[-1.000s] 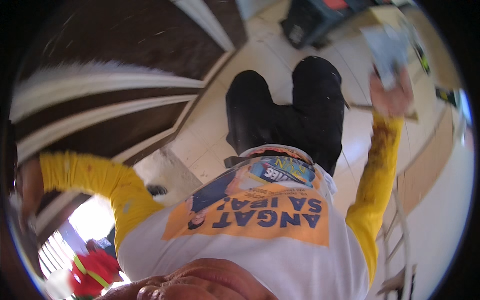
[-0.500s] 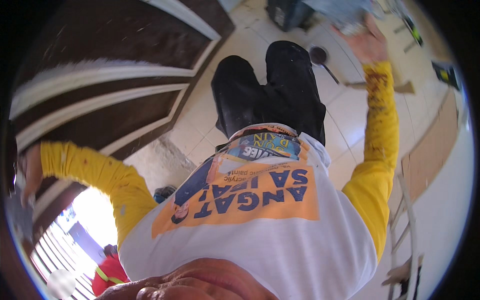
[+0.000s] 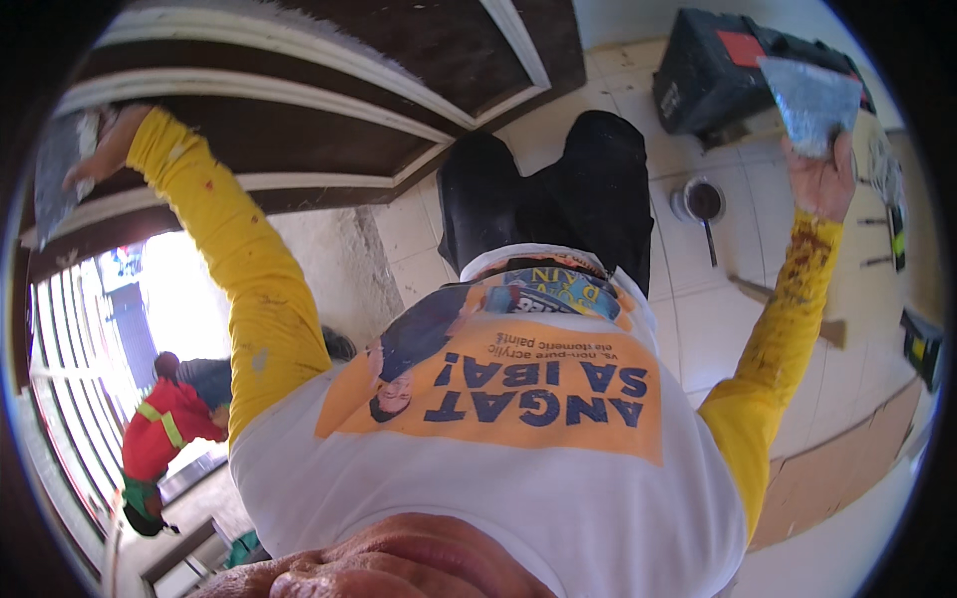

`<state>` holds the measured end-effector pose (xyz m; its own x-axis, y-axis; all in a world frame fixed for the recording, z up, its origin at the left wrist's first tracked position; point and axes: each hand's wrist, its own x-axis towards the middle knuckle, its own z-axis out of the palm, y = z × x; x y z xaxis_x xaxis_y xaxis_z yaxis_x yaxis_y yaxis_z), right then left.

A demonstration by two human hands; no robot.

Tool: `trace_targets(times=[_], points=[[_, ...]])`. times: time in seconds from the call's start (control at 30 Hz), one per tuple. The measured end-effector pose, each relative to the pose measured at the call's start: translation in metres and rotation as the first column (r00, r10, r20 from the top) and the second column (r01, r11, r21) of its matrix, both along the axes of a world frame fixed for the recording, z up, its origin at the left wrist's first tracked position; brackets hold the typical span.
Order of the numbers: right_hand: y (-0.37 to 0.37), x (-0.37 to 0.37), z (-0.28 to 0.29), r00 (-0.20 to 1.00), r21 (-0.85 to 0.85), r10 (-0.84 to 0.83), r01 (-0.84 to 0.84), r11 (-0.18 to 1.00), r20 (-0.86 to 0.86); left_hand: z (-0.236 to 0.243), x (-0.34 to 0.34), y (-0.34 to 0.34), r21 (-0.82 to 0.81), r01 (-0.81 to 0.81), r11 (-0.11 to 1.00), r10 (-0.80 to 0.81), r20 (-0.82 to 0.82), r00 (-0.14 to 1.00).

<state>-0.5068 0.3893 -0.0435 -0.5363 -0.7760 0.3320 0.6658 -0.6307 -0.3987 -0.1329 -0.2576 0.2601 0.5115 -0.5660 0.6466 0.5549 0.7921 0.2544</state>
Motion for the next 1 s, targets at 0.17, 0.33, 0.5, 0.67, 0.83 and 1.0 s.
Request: trace_targets(times=[0.17, 0.33, 0.5, 0.67, 0.83, 1.0], points=[[-0.038, 0.069, -0.028, 0.999, -0.062, 0.003, 0.0, 0.998, 0.048, 0.001, 0.029, -0.026, 0.045, -0.533, 0.845, 0.489, 0.337, 0.805], [-0.081, 0.135, -0.032, 0.992, -0.046, 0.001, 0.005, 0.999, 0.125, -0.012, 0.027, 0.003, -0.023, 0.033, 0.999, -0.027, 0.212, 0.977], [-0.091, 0.171, -0.035, 0.994, 0.171, -0.076, 0.089, 0.981, -0.08, -0.057, 0.061, 0.138, -0.122, 0.396, 0.91, -0.344, 0.313, 0.885], [-0.111, 0.204, 0.008, 0.926, 0.448, -0.196, 0.331, 0.83, -0.321, -0.229, 0.059, 0.246, 0.742, 0.27, 0.614, -0.716, 0.38, 0.586], [-0.144, 0.231, 0.029, 0.807, 0.389, -0.377, 0.561, 0.731, -0.455, -0.232, 0.013, 0.328, 0.744, 0.631, -0.219, -0.931, -0.353, 0.093], [-0.169, 0.242, 0.022, 0.617, 0.237, -0.601, 0.771, 0.591, -0.508, -0.24, 0.008, 0.324, 0.717, 0.682, -0.144, -0.914, -0.361, 0.186]])
